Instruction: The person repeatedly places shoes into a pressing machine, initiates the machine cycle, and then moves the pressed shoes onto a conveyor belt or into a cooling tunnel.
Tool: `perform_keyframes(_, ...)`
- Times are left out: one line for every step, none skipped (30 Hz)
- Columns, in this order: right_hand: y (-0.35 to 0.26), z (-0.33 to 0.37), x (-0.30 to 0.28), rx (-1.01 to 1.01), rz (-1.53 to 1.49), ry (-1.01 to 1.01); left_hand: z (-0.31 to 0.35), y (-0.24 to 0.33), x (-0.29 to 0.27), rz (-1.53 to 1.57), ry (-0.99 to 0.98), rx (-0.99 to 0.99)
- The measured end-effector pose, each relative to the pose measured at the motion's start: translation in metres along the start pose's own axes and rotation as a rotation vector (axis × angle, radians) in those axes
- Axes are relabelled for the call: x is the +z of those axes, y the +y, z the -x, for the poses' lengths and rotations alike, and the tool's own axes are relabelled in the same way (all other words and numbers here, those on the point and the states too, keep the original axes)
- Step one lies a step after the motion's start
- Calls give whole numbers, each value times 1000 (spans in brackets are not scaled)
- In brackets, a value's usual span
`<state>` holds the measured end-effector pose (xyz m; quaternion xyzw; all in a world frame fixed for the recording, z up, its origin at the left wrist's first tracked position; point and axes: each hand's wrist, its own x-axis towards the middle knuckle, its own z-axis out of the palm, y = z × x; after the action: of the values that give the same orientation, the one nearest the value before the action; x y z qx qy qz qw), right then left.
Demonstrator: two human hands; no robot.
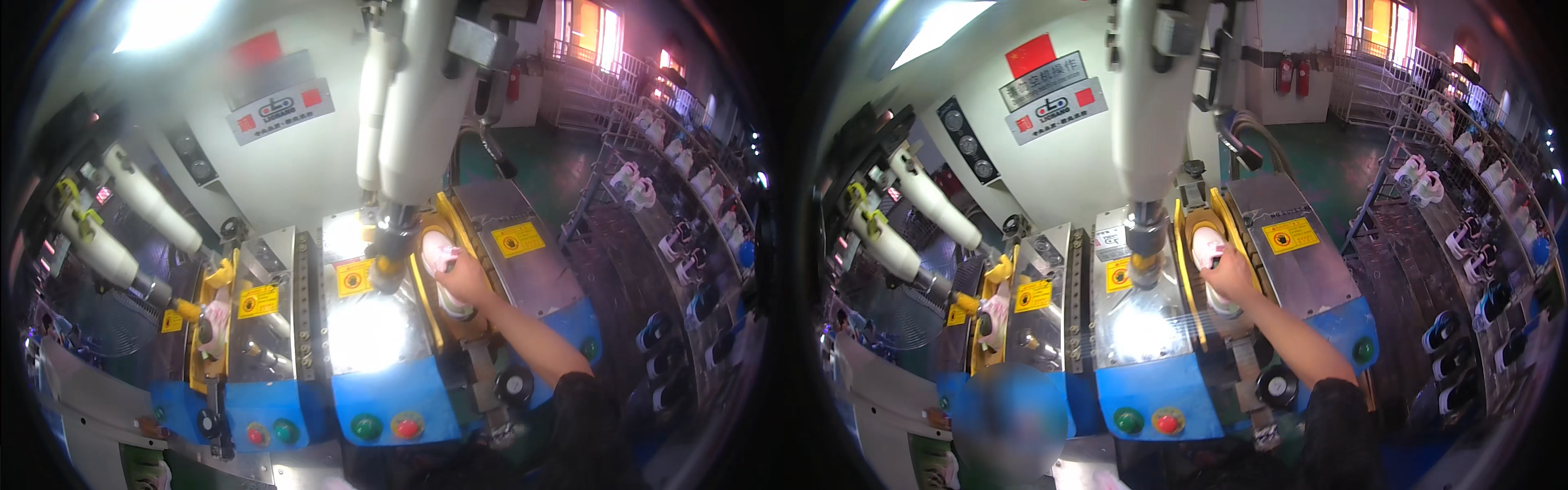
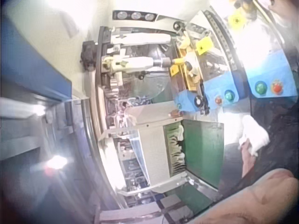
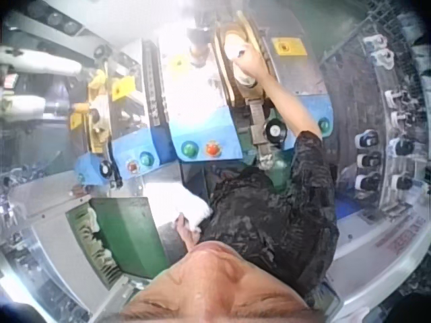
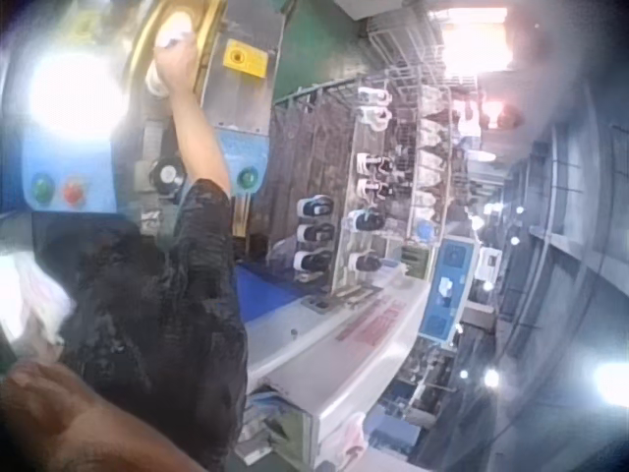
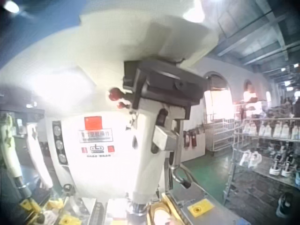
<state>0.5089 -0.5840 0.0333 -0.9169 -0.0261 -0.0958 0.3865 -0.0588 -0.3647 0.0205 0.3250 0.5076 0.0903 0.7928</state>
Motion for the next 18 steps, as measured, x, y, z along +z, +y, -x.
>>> perform_keyframes(-1, 4, -3, -16, 12, 54, 1, -1, 25, 28, 57, 32)
perform_keyframes(6, 5, -15, -60, 74, 90, -2, -5, 48, 47, 106, 57)
perform_keyframes(-6, 20, -29, -210, 156, 109, -12, -4, 40, 50, 83, 30)
perform_keyframes(-41, 57, -41, -380, 253, 175, -20, -2, 24, 56, 45, 5)
perform_keyframes(-69, 93, -42, -469, 193, 185, -22, -4, 15, 48, 27, -7)
perform_keyframes(-99, 127, -51, -463, -98, -5, -31, -5, 5, 35, -2, -17)
perform_keyframes(-138, 152, -40, -608, -207, -98, -38, 3, -13, 62, -15, -14)
perform_keyframes(-144, 183, -35, -664, -194, -151, -48, 1, -12, 27, -89, -83)
perform_keyframes(-163, 213, 8, -757, -304, -278, -50, 2, -25, 34, -59, -68)
perform_keyframes(-157, 232, 49, -863, -142, -251, -58, 0, -27, 14, -87, -91)
perform_keyframes(-144, 233, 70, -912, 156, -305, -62, -6, -25, 1, -110, -97)
perform_keyframes(-134, 230, 84, -959, 433, -373, -60, -4, -24, -17, -101, -72)
perform_keyframes(-136, 228, 91, -956, 407, -373, -56, 1, -27, -23, -71, -33)
perform_keyframes(-139, 218, 87, -928, 125, -465, -49, -3, -17, 15, -44, 35)
perform_keyframes(-144, 213, 83, -897, -156, -568, -40, -5, -7, 35, 25, 78)
perform_keyframes(-156, 227, 86, -962, -180, -601, -38, -7, -19, 92, 61, 114)
perform_keyframes(-161, 256, 84, -951, -333, -481, -35, -18, -36, 100, 132, 152)
perform_keyframes(-178, 290, 89, -918, -493, -363, -34, -15, -62, 100, 204, 189)
